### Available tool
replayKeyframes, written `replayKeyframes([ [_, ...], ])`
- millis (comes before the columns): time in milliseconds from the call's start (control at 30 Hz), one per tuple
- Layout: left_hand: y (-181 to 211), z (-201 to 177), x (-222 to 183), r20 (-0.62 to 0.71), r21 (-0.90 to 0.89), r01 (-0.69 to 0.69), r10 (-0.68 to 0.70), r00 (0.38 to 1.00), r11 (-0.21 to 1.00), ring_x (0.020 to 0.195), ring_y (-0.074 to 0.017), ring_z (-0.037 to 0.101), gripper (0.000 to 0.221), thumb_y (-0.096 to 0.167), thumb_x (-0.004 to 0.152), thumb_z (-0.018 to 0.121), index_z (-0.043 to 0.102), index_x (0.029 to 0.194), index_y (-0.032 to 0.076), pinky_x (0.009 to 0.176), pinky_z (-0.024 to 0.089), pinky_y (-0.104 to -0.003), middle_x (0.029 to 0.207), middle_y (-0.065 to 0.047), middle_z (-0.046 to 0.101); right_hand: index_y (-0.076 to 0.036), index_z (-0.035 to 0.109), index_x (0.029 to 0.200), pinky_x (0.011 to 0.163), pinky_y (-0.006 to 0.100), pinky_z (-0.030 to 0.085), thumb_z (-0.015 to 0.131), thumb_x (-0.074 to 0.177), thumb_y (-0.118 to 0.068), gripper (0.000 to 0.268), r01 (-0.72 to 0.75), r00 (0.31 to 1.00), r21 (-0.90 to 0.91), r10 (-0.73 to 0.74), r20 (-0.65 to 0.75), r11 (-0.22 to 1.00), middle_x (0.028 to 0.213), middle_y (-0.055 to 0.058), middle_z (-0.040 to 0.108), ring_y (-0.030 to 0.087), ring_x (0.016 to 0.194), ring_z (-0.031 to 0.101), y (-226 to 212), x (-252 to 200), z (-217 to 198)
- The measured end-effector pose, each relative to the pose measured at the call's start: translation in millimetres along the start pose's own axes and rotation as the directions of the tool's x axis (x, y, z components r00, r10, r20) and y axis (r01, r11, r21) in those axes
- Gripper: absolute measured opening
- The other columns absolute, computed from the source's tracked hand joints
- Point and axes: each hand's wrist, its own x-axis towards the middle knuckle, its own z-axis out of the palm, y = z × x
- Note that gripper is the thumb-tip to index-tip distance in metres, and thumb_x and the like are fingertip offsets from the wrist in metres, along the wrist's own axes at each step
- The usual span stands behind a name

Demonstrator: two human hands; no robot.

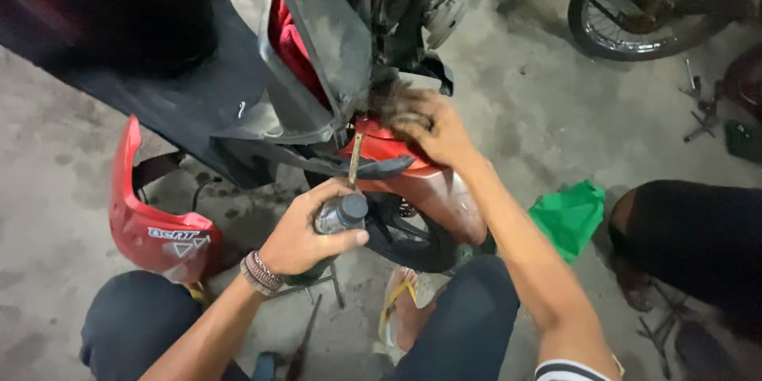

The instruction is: Disassembling and repairing the front fairing of a motorcycle using a screwdriver and lubricant

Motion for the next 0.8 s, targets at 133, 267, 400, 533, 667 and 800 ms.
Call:
replayKeyframes([
  [133,-3.3,2.1,0.7,-0.003,0.014,0.038,-0.038,0.999,0.999,0.094,-0.0179,0.067,0.045,0.025,0.067,0.094,0.073,0.101,0.004,0.082,0.055,-0.041,0.098,-0.013,0.073,0.004,0.07,0.12,0.103,0.057,0.049,0.082,0.077,-0.019,0.05,-0.027,0.998,-0.082,0.023,-0.054,0.996,0.126,0.027,0.064,0.052,0.118,0.061,3.0,2.6,12.2],
  [267,-3.8,6.2,1.3,0.016,-0.021,0.018,-0.018,1.0,1.0,0.096,-0.0253,0.069,0.043,0.024,0.073,0.092,0.071,0.1,-0.001,0.086,0.054,-0.044,0.098,-0.018,0.071,-0.007,0.069,0.128,0.103,0.051,0.048,0.073,0.072,-0.022,0.058,-0.031,0.997,-0.122,0.039,0.06,0.992,0.123,0.02,0.065,0.043,0.118,0.061,-16.5,17.3,16.6],
  [400,-5.6,6.7,0.6,0.008,-0.023,-0.007,0.007,1.0,1.0,0.098,-0.0231,0.069,0.041,0.022,0.073,0.093,0.071,0.1,0.0,0.087,0.053,-0.042,0.099,-0.015,0.072,-0.016,0.075,0.116,0.087,0.048,0.047,0.07,0.071,-0.035,0.05,0.159,0.985,-0.654,-0.077,0.151,0.74,0.114,0.02,0.06,0.042,0.11,0.056,-16.9,25.1,7.5],
  [533,-12.6,-1.6,-3.6,0.012,-0.014,-0.015,0.015,1.0,1.0,0.1,-0.0238,0.069,0.042,0.022,0.073,0.093,0.071,0.102,0.0,0.089,0.052,-0.043,0.101,-0.016,0.072,-0.022,0.076,0.117,0.075,0.046,0.05,0.069,0.067,-0.04,0.054,0.175,0.979,-0.838,-0.004,0.202,0.517,0.102,0.014,0.06,0.036,0.094,0.062,5.8,17.9,9.2],
  [667,-3.0,-13.3,-15.8,-0.039,0.028,0.01,-0.009,0.999,1.0,0.095,-0.0216,0.068,0.042,0.024,0.072,0.093,0.072,0.1,0.002,0.085,0.053,-0.04,0.097,-0.015,0.071,-0.017,0.081,0.103,0.089,0.049,0.046,0.064,0.078,-0.052,0.046,-0.286,0.892,-0.846,0.448,-0.063,0.451,0.101,0.015,0.072,0.038,0.101,0.07,-27.9,4.4,-19.0],
  [800,-4.4,-19.3,-21.4,-0.076,0.062,0.023,-0.018,0.997,0.998,0.094,-0.0193,0.065,0.042,0.02,0.068,0.093,0.073,0.1,0.002,0.084,0.053,-0.041,0.097,-0.014,0.072,-0.012,0.079,0.107,0.093,0.056,0.051,0.08,0.079,-0.05,0.047,-0.622,0.783,-0.396,0.53,-0.326,0.675,0.1,0.022,0.07,0.047,0.103,0.067,-42.7,-24.9,-45.0],
])
